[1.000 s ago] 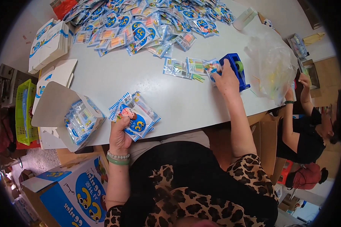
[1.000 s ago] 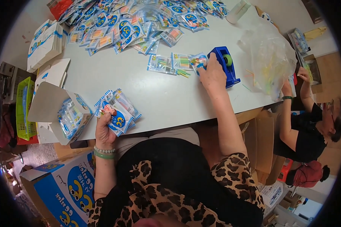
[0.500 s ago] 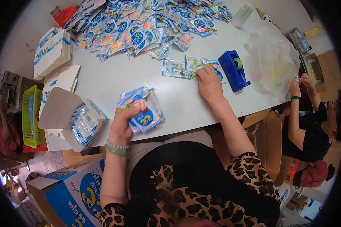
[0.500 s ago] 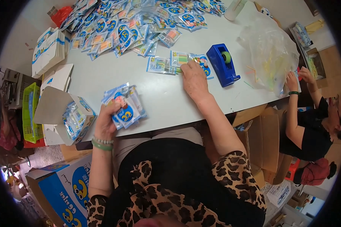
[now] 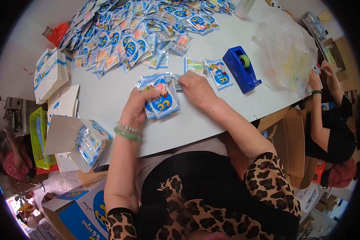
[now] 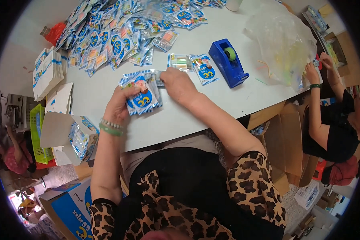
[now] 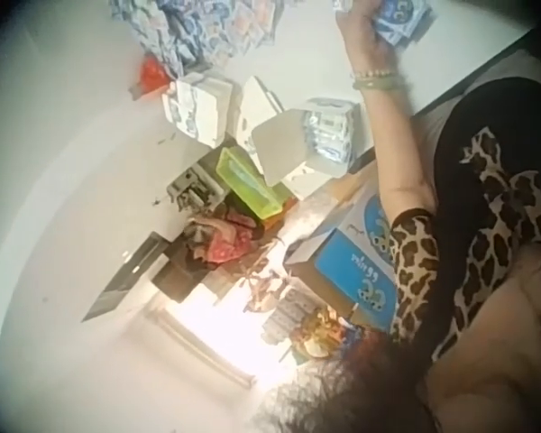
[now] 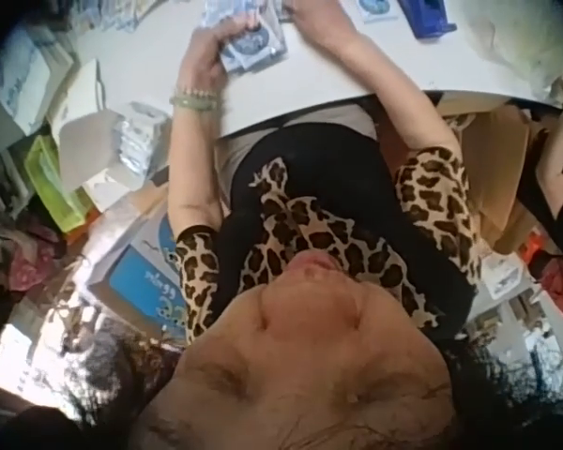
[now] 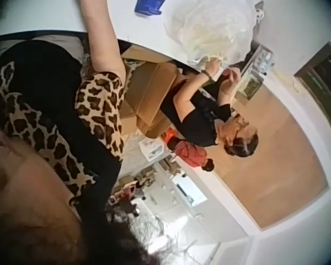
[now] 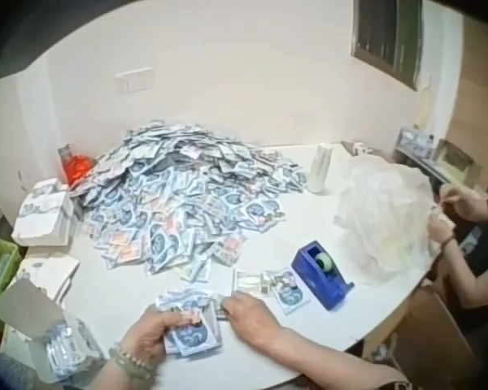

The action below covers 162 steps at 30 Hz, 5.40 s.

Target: Packing small blue and white sachets into individual cardboard boxes and then organizing those boxes into a larger storage crate.

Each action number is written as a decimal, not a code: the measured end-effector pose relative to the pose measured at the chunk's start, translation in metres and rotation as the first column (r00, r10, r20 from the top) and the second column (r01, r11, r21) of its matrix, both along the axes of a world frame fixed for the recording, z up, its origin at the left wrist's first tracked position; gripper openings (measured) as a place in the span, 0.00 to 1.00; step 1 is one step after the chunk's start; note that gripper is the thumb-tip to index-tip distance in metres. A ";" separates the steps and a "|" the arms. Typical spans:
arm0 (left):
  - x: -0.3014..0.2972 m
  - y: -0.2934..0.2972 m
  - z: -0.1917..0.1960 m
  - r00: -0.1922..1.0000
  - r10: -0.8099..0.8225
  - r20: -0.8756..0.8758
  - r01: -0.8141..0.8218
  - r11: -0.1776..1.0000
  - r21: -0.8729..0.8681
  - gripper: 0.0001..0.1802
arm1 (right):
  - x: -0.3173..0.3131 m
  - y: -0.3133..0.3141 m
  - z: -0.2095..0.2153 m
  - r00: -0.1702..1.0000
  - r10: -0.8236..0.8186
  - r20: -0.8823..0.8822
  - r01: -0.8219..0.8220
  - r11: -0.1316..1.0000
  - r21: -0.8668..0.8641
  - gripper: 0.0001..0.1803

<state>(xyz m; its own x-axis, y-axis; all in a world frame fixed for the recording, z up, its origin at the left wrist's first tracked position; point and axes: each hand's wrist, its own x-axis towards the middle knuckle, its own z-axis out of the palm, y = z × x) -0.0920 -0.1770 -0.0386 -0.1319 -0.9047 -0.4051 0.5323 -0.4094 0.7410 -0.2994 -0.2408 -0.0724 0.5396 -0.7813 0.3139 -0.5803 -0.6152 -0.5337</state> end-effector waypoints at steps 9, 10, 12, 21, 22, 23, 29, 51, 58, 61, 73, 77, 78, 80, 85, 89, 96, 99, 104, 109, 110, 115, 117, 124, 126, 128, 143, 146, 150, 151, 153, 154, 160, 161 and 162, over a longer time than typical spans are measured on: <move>-0.012 0.061 0.011 0.975 0.138 0.174 -0.158 0.982 0.103 0.19 | -0.008 0.008 0.014 0.954 -0.021 0.298 -0.078 0.945 0.319 0.14; -0.012 0.064 0.012 0.977 0.133 0.169 -0.153 0.982 0.114 0.19 | -0.008 0.010 0.020 0.973 -0.021 0.230 -0.070 0.922 0.380 0.17; -0.016 0.069 0.018 0.975 0.145 0.167 -0.169 0.976 0.140 0.19 | -0.004 0.012 0.021 0.987 -0.013 0.163 -0.061 0.897 0.438 0.21; -0.021 0.095 0.011 0.983 0.185 0.004 -0.184 0.975 0.126 0.21 | 0.017 0.004 0.025 0.961 0.130 -0.244 -0.124 0.991 0.042 0.13; -0.016 0.098 0.007 0.978 0.201 -0.060 -0.193 0.974 0.116 0.21 | 0.020 0.006 0.028 0.957 0.161 -0.242 -0.151 0.987 0.058 0.11; -0.012 0.101 0.004 0.969 0.215 -0.125 -0.202 0.974 0.106 0.22 | 0.021 0.007 0.029 0.952 0.191 -0.240 -0.178 0.981 0.074 0.09; 0.001 0.114 -0.012 0.924 0.280 -0.260 -0.284 0.959 0.024 0.30 | 0.023 0.009 0.054 0.975 0.152 -0.164 -0.104 0.957 0.272 0.07; 0.000 0.124 -0.020 0.981 0.129 -0.147 -0.145 0.984 -0.101 0.29 | 0.040 0.077 0.048 0.840 -0.218 0.497 -0.431 0.289 0.855 0.19; -0.002 0.125 -0.012 0.966 0.226 -0.128 -0.236 0.969 -0.066 0.26 | 0.027 0.071 0.048 0.783 -0.279 0.556 -0.182 0.752 0.633 0.13; 0.002 0.124 -0.022 0.920 0.300 -0.252 -0.339 0.931 -0.132 0.23 | 0.020 0.066 0.023 0.998 -0.011 0.055 0.008 0.999 0.045 0.14; 0.009 0.127 -0.034 0.889 0.248 -0.386 -0.307 0.947 -0.097 0.21 | -0.054 -0.001 0.049 0.945 -0.324 -0.048 0.321 0.886 0.335 0.17; 0.008 0.126 -0.035 0.895 0.234 -0.380 -0.293 0.950 -0.105 0.20 | -0.069 0.011 0.044 0.709 -0.567 -0.420 0.579 0.807 -0.113 0.15; 0.008 0.125 -0.035 0.898 0.238 -0.369 -0.293 0.951 -0.101 0.19 | -0.069 0.011 0.039 0.707 -0.568 -0.421 0.580 0.807 -0.113 0.15; 0.008 0.125 -0.034 0.907 0.223 -0.357 -0.280 0.953 -0.115 0.19 | -0.066 0.012 0.031 0.707 -0.580 -0.405 0.618 0.785 -0.046 0.17; 0.006 0.126 -0.032 0.912 0.227 -0.341 -0.281 0.952 -0.119 0.19 | -0.060 0.002 0.044 0.672 -0.641 -0.371 0.704 0.708 0.054 0.22; 0.004 0.126 -0.030 0.919 0.228 -0.321 -0.280 0.952 -0.125 0.19 | -0.066 -0.006 0.034 0.722 -0.618 -0.312 0.679 0.720 0.145 0.23; 0.004 0.129 -0.022 0.922 0.219 -0.318 -0.260 0.961 -0.094 0.19 | -0.088 0.012 0.014 0.725 -0.550 0.415 0.191 0.739 0.646 0.18; 0.009 0.128 -0.032 0.935 0.151 -0.320 -0.208 0.966 -0.153 0.21 | -0.076 0.030 0.027 0.798 -0.487 0.354 0.240 0.797 0.555 0.15; 0.007 0.125 -0.029 0.931 0.156 -0.330 -0.205 0.972 -0.117 0.23 | -0.067 0.053 0.057 0.940 -0.174 -0.295 0.165 0.985 -0.057 0.11; 0.005 0.125 -0.026 0.922 0.180 -0.342 -0.226 0.969 -0.100 0.25 | -0.058 0.066 0.059 0.842 -0.045 -0.538 -0.035 0.990 -0.137 0.08; 0.006 0.125 -0.026 0.925 0.170 -0.338 -0.218 0.970 -0.109 0.25 | -0.058 0.064 0.061 0.842 -0.042 -0.537 -0.038 0.990 -0.137 0.08; 0.008 0.128 -0.025 0.926 0.178 -0.334 -0.224 0.969 -0.103 0.25 | -0.063 0.015 0.069 0.975 -0.164 -0.147 0.211 0.891 0.402 0.12; 0.009 0.126 -0.029 0.937 0.141 -0.319 -0.189 0.974 -0.125 0.25 | -0.068 -0.020 0.054 0.993 -0.107 -0.050 0.119 0.889 0.443 0.14; 0.006 0.125 -0.023 0.929 0.169 -0.330 -0.201 0.978 -0.064 0.26 | -0.049 -0.065 0.040 0.952 -0.106 -0.288 0.195 0.932 0.304 0.19; 0.008 0.126 -0.026 0.927 0.172 -0.333 -0.206 0.976 -0.070 0.27 | -0.048 -0.065 0.037 0.951 -0.208 -0.229 0.287 0.869 0.403 0.23; 0.007 0.124 -0.026 0.927 0.158 -0.341 -0.194 0.978 -0.077 0.27 | -0.054 -0.065 0.026 0.959 -0.242 -0.147 0.281 0.876 0.392 0.23; 0.007 0.123 -0.026 0.924 0.142 -0.356 -0.182 0.980 -0.081 0.29 | -0.039 -0.005 0.028 0.942 -0.133 -0.308 0.065 0.973 -0.222 0.17; 0.007 0.124 -0.025 0.927 0.136 -0.349 -0.178 0.980 -0.091 0.29 | -0.039 -0.020 0.030 0.915 -0.164 -0.369 0.167 0.986 -0.025 0.14; 0.007 0.124 -0.027 0.927 0.147 -0.344 -0.189 0.978 -0.091 0.28 | -0.051 -0.030 0.038 0.947 -0.263 -0.187 0.319 0.843 0.433 0.11; 0.007 0.123 -0.027 0.929 0.139 -0.342 -0.181 0.979 -0.093 0.28 | -0.057 -0.033 0.035 0.960 -0.280 -0.028 0.254 0.818 0.516 0.12; 0.006 0.121 -0.025 0.931 0.129 -0.343 -0.169 0.982 -0.090 0.28 | -0.069 -0.036 0.029 0.943 -0.307 0.128 0.178 0.790 0.586 0.12; 0.007 0.123 -0.026 0.931 0.128 -0.342 -0.165 0.983 -0.083 0.29 | -0.066 -0.029 0.038 0.890 -0.383 0.248 0.153 0.763 0.628 0.12; 0.007 0.124 -0.024 0.931 0.146 -0.335 -0.186 0.978 -0.090 0.29 | -0.050 0.004 0.059 0.955 -0.242 0.171 0.069 0.743 0.666 0.19; 0.006 0.123 -0.023 0.932 0.140 -0.334 -0.181 0.979 -0.094 0.29 | -0.041 0.002 0.051 0.933 -0.201 -0.297 0.301 0.890 0.343 0.25; 0.005 0.123 -0.022 0.935 0.134 -0.329 -0.173 0.980 -0.094 0.29 | -0.040 0.009 0.047 0.879 -0.261 -0.399 0.377 0.892 0.248 0.27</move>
